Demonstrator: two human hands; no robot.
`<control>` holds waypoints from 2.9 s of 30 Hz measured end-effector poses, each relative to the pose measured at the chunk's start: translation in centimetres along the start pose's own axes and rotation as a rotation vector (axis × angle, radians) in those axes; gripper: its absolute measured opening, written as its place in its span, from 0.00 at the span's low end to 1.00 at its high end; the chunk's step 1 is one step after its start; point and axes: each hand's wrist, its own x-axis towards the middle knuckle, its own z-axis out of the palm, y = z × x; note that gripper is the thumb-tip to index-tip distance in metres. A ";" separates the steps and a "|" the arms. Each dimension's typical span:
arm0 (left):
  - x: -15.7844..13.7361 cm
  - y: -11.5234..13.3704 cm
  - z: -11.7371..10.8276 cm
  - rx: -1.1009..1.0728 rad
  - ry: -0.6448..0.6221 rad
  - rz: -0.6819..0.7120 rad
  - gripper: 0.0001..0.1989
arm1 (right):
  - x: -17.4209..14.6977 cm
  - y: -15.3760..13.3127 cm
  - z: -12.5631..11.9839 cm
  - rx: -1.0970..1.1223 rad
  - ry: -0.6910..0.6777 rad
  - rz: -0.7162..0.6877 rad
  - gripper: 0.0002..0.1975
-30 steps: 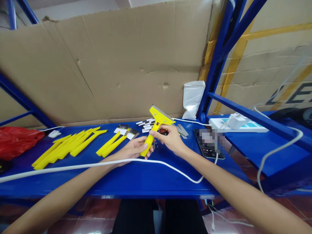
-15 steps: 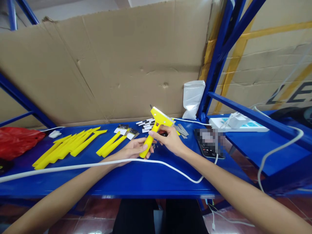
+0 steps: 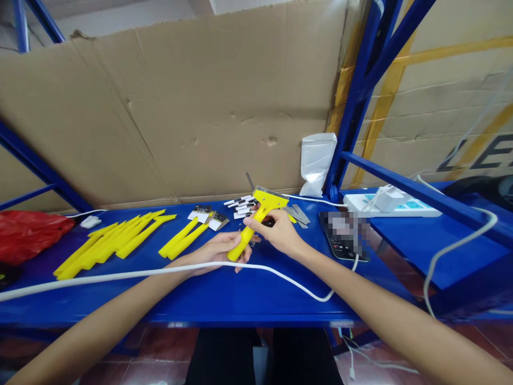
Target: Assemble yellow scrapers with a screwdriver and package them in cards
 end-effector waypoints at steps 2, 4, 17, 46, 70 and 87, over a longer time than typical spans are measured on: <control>0.0 0.1 0.0 0.003 -0.001 -0.006 0.26 | 0.0 0.1 0.0 -0.009 0.009 0.015 0.26; 0.0 0.1 -0.1 0.003 0.002 -0.004 0.25 | 0.0 0.2 0.1 -0.005 0.013 0.031 0.27; 0.1 0.1 -0.3 0.207 0.116 0.044 0.25 | 0.1 0.3 -0.1 -0.067 0.055 -0.001 0.28; 5.6 4.5 -11.4 1.627 0.870 -0.066 0.19 | 2.3 3.3 -3.0 -0.140 0.240 -0.125 0.34; 7.0 2.8 -8.7 1.478 0.712 0.863 0.15 | 3.2 5.7 -3.7 -0.034 0.354 0.085 0.33; 7.6 2.4 -4.8 1.313 0.552 1.362 0.24 | 3.1 5.1 -2.9 0.097 0.297 0.157 0.35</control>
